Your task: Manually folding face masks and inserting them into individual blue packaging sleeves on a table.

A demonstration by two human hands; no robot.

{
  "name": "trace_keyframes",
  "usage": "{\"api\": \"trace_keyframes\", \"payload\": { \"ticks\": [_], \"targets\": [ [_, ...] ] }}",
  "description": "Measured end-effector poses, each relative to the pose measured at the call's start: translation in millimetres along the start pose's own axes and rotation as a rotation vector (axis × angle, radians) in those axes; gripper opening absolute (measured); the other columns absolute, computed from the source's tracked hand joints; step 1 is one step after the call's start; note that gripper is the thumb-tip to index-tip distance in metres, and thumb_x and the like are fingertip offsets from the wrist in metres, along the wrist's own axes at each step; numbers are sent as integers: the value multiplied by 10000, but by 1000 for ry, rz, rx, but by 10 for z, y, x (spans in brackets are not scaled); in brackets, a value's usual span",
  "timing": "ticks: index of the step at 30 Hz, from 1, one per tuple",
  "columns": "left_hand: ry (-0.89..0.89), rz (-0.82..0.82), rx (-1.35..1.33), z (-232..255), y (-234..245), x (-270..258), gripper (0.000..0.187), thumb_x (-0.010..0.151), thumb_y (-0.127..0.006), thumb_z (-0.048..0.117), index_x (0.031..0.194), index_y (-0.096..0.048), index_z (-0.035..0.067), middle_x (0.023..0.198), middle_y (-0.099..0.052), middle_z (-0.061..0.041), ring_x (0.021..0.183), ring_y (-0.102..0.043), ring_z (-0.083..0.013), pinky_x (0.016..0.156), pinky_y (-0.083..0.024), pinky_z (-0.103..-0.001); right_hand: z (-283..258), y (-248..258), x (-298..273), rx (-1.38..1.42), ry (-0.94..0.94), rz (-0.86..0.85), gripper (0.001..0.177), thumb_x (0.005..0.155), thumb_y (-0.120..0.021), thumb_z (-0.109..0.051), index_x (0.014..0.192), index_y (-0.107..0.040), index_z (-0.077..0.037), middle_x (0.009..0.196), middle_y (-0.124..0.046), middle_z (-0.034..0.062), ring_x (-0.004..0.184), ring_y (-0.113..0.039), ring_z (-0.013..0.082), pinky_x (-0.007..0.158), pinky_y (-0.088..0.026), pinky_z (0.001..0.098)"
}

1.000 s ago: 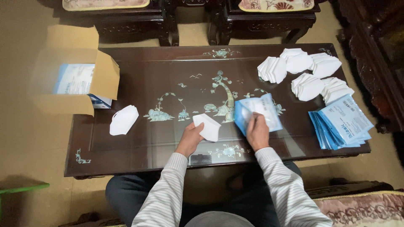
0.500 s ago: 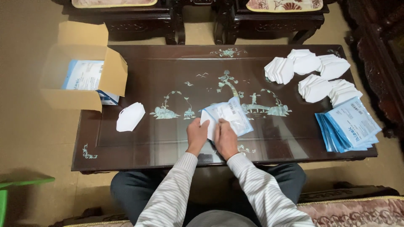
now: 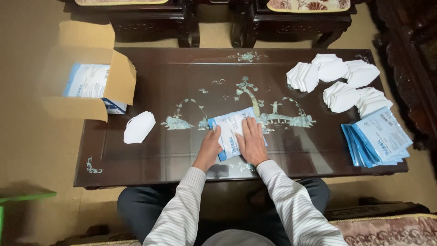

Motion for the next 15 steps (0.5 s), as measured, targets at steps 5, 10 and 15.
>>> {"api": "trace_keyframes", "payload": {
  "ticks": [5, 10, 15],
  "targets": [
    [77, -5, 24, -84, -129, 93, 789, 996, -599, 533, 1601, -330, 102, 1647, -325, -157, 1507, -300, -387, 1222, -272, -540, -15, 17, -7, -23, 13, -10, 607, 1094, -460, -348, 1564, -367, 24, 1600, -362, 284, 1519, -290, 423, 1267, -149, 552],
    [80, 44, 41, -364, -124, 500, 739, 979, -708, 403, 1564, -395, 76, 1570, -438, -175, 1461, -402, -345, 1172, -381, -525, -29, 17, 9, -32, 25, -15, 595, 1095, -452, -337, 1571, -363, 8, 1609, -336, 297, 1521, -274, 440, 1261, -157, 564],
    [-39, 286, 28, -741, -26, 891, 581, 853, -855, 291, 1309, -661, -12, 1168, -693, -200, 1128, -658, -267, 881, -579, -420, -33, -11, -14, -56, 51, -43, 587, 1096, -437, -352, 1575, -372, -20, 1651, -285, 265, 1546, -226, 417, 1273, -133, 554]
  ]
}}
Point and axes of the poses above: each hand's wrist, its own x-axis towards the middle knuckle, its own y-axis out of the back of the hand, z = x × y, the point moved 4 cm from there along x, towards the middle knuckle
